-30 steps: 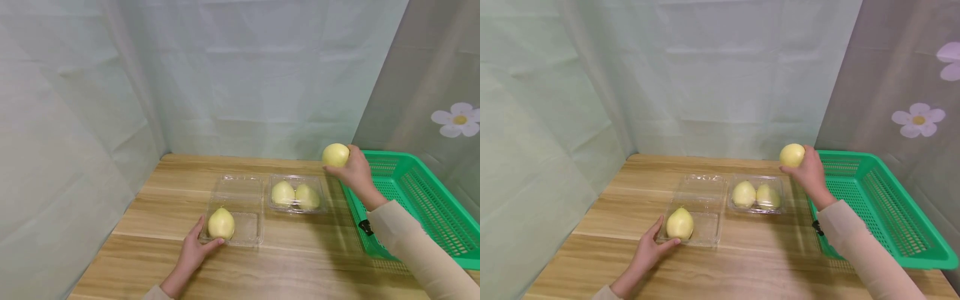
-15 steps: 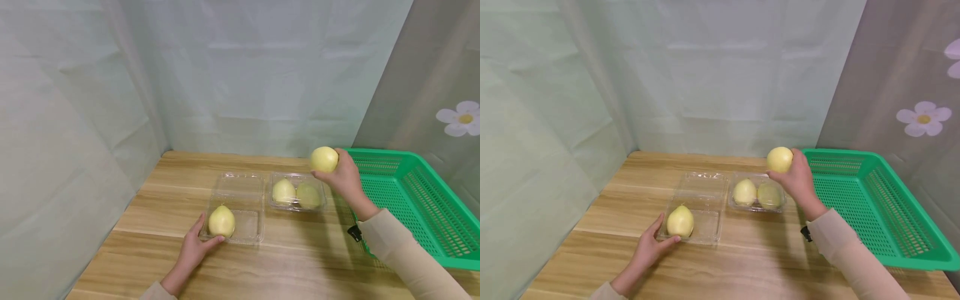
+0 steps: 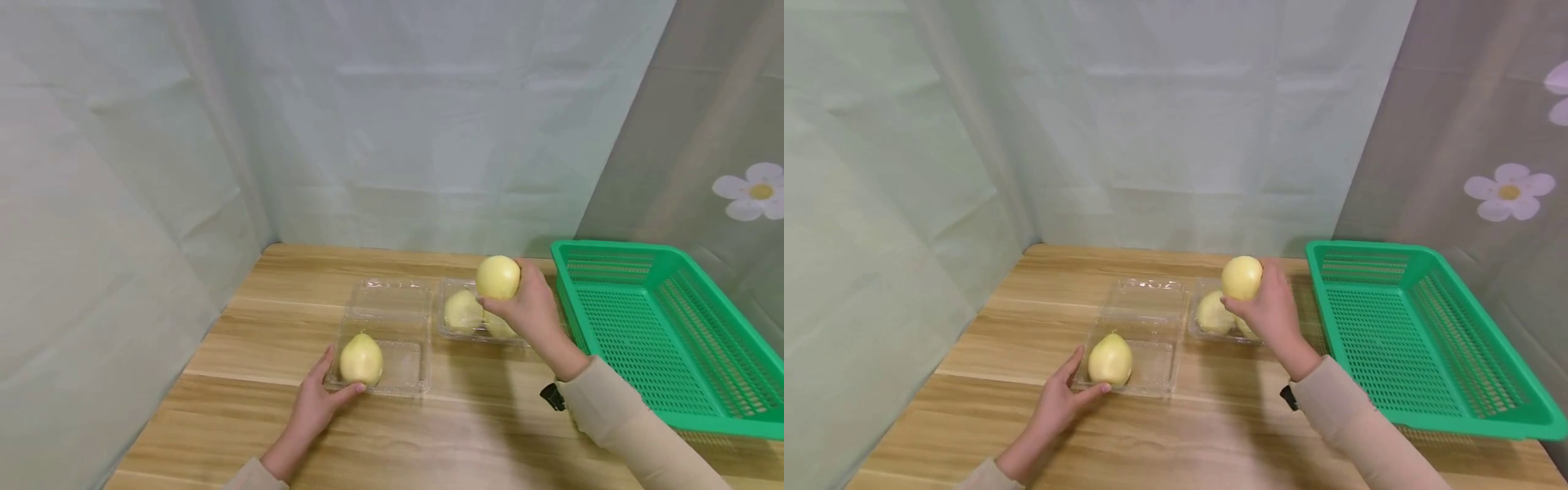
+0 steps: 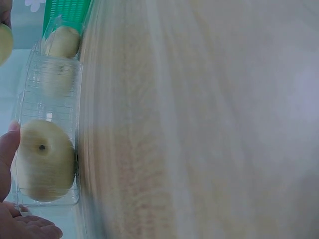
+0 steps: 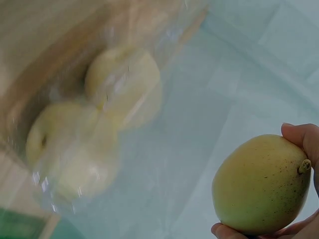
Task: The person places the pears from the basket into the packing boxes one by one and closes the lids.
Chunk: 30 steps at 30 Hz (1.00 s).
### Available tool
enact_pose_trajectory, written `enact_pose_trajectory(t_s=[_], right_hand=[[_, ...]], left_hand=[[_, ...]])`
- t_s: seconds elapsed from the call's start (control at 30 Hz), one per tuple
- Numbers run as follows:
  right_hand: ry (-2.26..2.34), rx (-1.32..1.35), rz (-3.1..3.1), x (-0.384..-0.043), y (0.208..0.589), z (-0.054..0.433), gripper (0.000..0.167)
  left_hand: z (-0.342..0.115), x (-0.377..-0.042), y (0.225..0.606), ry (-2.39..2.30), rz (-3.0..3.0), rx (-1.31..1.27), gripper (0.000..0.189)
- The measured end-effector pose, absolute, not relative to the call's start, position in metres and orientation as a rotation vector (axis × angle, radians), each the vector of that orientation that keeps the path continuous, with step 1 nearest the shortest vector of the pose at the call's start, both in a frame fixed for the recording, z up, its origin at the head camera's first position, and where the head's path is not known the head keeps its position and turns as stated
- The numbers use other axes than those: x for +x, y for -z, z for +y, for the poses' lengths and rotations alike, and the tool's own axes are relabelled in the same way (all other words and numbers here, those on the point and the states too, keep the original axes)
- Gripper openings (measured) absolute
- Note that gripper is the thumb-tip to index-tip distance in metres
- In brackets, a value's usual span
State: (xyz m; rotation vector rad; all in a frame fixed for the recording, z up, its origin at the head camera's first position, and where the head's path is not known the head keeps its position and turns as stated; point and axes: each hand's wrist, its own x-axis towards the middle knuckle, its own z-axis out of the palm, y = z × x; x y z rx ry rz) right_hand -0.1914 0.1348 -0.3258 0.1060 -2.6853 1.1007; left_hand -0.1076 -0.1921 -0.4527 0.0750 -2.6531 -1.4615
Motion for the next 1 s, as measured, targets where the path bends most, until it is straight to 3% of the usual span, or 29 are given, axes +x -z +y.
enact_pose_trajectory(t_s=[1.0], right_hand=[[-1.318, 0.190, -2.710, -0.167, 0.381, 0.057, 0.081]], left_hand=[[-0.194, -0.103, 0.454, 1.440, -2.638, 0.067, 0.097]])
